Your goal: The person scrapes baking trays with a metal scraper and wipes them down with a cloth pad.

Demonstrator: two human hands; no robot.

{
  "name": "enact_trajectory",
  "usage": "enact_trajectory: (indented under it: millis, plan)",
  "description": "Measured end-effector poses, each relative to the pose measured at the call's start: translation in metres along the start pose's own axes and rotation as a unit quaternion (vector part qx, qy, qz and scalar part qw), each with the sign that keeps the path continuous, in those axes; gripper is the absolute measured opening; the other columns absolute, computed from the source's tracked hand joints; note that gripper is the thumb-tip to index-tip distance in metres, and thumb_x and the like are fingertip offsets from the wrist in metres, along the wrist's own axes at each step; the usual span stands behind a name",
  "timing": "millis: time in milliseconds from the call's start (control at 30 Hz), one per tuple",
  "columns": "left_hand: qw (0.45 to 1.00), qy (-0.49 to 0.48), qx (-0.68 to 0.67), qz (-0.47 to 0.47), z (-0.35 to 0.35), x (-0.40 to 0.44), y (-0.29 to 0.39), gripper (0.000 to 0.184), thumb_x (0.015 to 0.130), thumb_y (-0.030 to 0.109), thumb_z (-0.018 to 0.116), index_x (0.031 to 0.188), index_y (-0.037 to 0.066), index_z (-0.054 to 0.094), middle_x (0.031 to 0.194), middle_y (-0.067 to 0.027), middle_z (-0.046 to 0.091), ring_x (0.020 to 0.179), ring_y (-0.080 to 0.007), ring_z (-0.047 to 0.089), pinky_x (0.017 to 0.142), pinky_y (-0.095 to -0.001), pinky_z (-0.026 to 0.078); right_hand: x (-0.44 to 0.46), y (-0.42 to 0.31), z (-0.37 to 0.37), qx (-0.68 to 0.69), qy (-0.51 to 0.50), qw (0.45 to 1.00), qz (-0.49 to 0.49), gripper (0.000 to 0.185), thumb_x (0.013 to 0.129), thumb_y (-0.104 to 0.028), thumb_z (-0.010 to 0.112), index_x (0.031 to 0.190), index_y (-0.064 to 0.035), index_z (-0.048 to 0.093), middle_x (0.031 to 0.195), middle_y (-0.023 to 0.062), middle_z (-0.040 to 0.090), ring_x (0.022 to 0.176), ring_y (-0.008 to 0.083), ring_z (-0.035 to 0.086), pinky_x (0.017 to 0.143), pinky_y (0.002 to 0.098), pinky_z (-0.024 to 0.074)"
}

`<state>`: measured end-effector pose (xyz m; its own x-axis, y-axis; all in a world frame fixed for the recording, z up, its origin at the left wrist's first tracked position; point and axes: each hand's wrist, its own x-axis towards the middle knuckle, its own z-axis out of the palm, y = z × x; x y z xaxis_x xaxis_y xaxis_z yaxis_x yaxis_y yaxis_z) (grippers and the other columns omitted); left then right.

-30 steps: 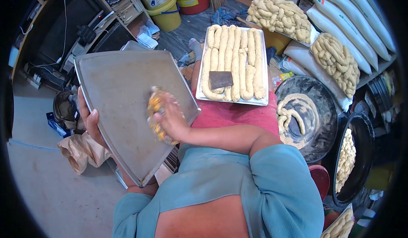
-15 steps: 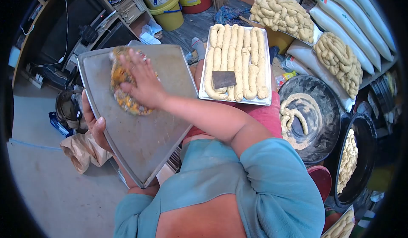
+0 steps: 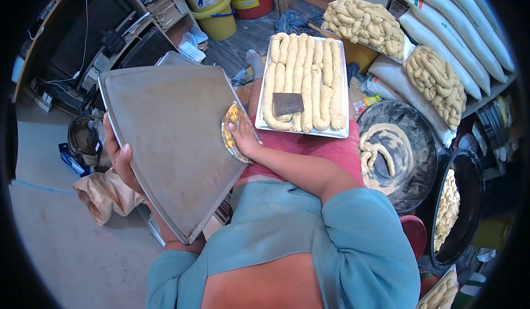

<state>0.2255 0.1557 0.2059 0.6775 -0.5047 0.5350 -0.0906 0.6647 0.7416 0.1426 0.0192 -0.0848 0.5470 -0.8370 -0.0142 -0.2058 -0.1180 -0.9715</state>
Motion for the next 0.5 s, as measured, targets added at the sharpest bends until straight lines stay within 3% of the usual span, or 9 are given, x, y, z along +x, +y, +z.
enact_trajectory:
  millis: [67, 200, 333, 500]
  plan:
    - [1.0, -0.007, 0.011, -0.012, -0.002, 0.005, 0.0, 0.078, 0.071, 0.023, 0.06, 0.14, -0.004, 0.035, 0.132, -0.0217, 0.049, 0.113, -0.0303, 0.057, 0.097, -0.0421, 0.048, -0.018, -0.006, -0.001, -0.02, -0.024, 0.998, 0.053, 0.092, 0.092, -0.068, 0.025, 0.149, 0.0033, 0.009, 0.153, 0.0298, 0.011, 0.145, 0.0385, 0.008, 0.117, 0.0434, 0.0081]
    - [0.998, -0.039, 0.012, -0.04, 0.006, 0.013, 0.003, 0.078, 0.073, 0.023, 0.058, 0.141, -0.004, 0.032, 0.13, -0.0232, 0.049, 0.112, -0.0307, 0.058, 0.093, -0.0403, 0.051, -0.048, -0.039, 0.001, -0.024, -0.033, 0.998, 0.053, 0.086, 0.093, -0.068, 0.022, 0.151, -0.0068, 0.008, 0.153, 0.03, 0.01, 0.143, 0.0442, 0.006, 0.115, 0.052, 0.0066]
    - [0.997, -0.066, 0.018, -0.046, 0.009, 0.018, 0.001, 0.074, 0.075, 0.021, 0.054, 0.141, -0.004, 0.03, 0.129, -0.0243, 0.049, 0.112, -0.0317, 0.058, 0.092, -0.0409, 0.051, -0.07, -0.095, -0.005, -0.019, -0.082, 0.993, -0.08, 0.085, 0.093, -0.066, 0.026, 0.152, -0.0074, 0.008, 0.154, 0.0294, 0.003, 0.144, 0.0436, 0.0, 0.115, 0.0532, 0.0031]
    - [0.997, -0.059, 0.016, -0.045, 0.011, 0.023, -0.004, 0.069, 0.078, 0.017, 0.048, 0.141, -0.004, 0.03, 0.129, -0.025, 0.049, 0.11, -0.0321, 0.059, 0.092, -0.0419, 0.05, -0.089, -0.154, -0.026, -0.039, -0.149, 0.909, -0.387, 0.086, 0.092, -0.064, 0.034, 0.152, -0.0066, 0.01, 0.155, 0.027, 0.001, 0.144, 0.043, 0.001, 0.114, 0.0559, 0.0001]
